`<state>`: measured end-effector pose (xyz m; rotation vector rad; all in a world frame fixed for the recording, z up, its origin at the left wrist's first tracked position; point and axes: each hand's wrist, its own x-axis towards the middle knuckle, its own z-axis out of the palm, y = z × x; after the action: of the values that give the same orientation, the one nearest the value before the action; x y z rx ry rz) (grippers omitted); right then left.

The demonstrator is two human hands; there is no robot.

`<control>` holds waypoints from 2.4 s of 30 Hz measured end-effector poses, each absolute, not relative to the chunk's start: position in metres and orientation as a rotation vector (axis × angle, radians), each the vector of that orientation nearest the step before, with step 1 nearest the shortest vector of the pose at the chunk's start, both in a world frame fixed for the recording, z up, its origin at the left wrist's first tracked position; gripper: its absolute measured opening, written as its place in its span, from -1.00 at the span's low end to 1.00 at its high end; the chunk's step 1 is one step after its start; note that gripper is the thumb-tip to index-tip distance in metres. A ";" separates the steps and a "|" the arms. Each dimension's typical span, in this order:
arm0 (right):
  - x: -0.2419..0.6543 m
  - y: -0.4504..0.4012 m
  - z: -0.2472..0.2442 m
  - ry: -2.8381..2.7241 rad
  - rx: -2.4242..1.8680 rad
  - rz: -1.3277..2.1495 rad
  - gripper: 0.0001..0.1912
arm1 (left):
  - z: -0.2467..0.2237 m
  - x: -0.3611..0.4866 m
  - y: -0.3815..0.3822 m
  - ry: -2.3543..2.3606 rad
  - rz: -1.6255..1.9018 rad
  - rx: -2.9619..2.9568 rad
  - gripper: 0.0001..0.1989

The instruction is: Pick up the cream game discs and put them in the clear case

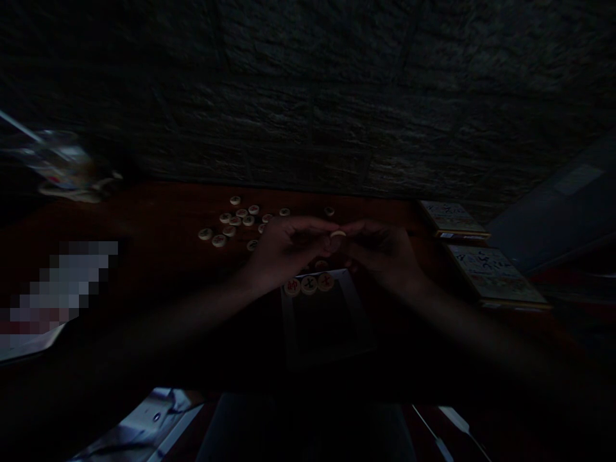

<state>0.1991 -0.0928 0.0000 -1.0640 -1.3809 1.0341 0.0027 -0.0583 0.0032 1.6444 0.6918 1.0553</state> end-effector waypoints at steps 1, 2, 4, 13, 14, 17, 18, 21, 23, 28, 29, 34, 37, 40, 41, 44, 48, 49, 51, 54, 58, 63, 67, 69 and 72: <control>0.199 -0.093 0.001 -1.379 -1.072 1.039 -0.59 | 0.003 0.003 -0.058 0.688 1.057 1.657 -0.76; 0.199 -0.093 0.001 -1.377 -1.078 1.043 -0.60 | 0.003 0.003 -0.058 0.685 1.060 1.669 -0.75; 0.199 -0.094 0.002 -1.372 -1.077 1.045 -0.61 | 0.003 0.003 -0.058 0.679 1.075 1.688 -0.75; 0.201 -0.093 0.002 -1.393 -1.046 1.052 -0.66 | -0.003 0.003 -0.054 0.620 1.097 1.687 -0.73; 0.201 -0.093 0.002 -1.389 -1.046 1.053 -0.66 | -0.003 0.003 -0.054 0.608 1.096 1.683 -0.73; 0.200 -0.092 0.002 -1.381 -1.034 1.053 -0.65 | -0.004 0.003 -0.054 0.588 1.094 1.685 -0.72; 0.200 -0.092 0.002 -1.381 -1.027 1.055 -0.65 | -0.003 0.004 -0.055 0.586 1.095 1.692 -0.73; 0.200 -0.093 0.002 -1.387 -1.025 1.065 -0.63 | -0.002 0.004 -0.056 0.577 1.083 1.713 -0.73; 0.200 -0.094 0.004 -1.394 -1.036 1.069 -0.62 | -0.002 0.003 -0.056 0.575 1.074 1.709 -0.72; 0.199 -0.095 0.006 -1.410 -1.066 1.065 -0.65 | -0.001 0.002 -0.057 0.596 1.070 1.717 -0.73; 0.199 -0.095 0.006 -1.418 -1.070 1.066 -0.66 | -0.001 0.002 -0.057 0.606 1.074 1.727 -0.73; 0.201 -0.094 0.005 -1.420 -1.042 1.075 -0.68 | 0.001 0.002 -0.057 0.649 1.091 1.723 -0.75; 0.202 -0.094 0.003 -1.420 -1.037 1.056 -0.69 | 0.002 0.003 -0.057 0.676 1.091 1.665 -0.75; 0.202 -0.094 0.002 -1.431 -1.013 1.005 -0.73 | 0.003 0.004 -0.057 0.680 1.074 1.498 -0.71; 0.202 -0.094 0.002 -1.434 -1.004 0.979 -0.73 | 0.003 0.004 -0.056 0.678 1.066 1.439 -0.71; 0.200 -0.094 0.000 -1.468 -0.956 0.870 -0.76 | 0.003 0.006 -0.057 0.673 1.041 1.329 -0.72; 0.200 -0.095 -0.004 -1.591 -0.900 0.689 -0.80 | 0.004 0.006 -0.058 0.635 0.978 1.224 -0.75; 0.200 -0.095 -0.004 -1.627 -0.904 0.639 -0.79 | 0.004 0.007 -0.058 0.624 0.960 1.202 -0.75; 0.203 -0.096 -0.004 -1.701 -0.924 0.526 -0.78 | 0.005 0.007 -0.059 0.612 0.936 1.173 -0.74; 0.207 -0.096 -0.002 -1.821 -0.947 0.373 -0.75 | 0.006 0.006 -0.059 0.613 0.918 1.138 -0.73; 0.210 -0.096 0.002 -1.882 -0.972 0.296 -0.68 | 0.007 0.005 -0.058 0.586 0.909 1.105 -0.77; 0.209 -0.097 0.004 -1.888 -1.027 0.267 -0.72 | 0.006 0.005 -0.057 0.571 0.955 1.093 -0.74; 0.210 -0.098 0.004 -1.906 -1.002 0.243 -0.74 | 0.005 0.005 -0.056 0.571 0.960 1.123 -0.72; 0.210 -0.099 0.005 -1.920 -0.989 0.224 -0.73 | 0.006 0.006 -0.056 0.578 0.958 1.129 -0.73; 0.210 -0.100 0.006 -1.942 -0.999 0.196 -0.74 | 0.005 0.005 -0.056 0.573 0.952 1.144 -0.72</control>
<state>0.2102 -0.0996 0.0062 -0.9991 -1.9423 0.1957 0.0053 -0.0556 0.0053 1.1437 0.5733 0.9516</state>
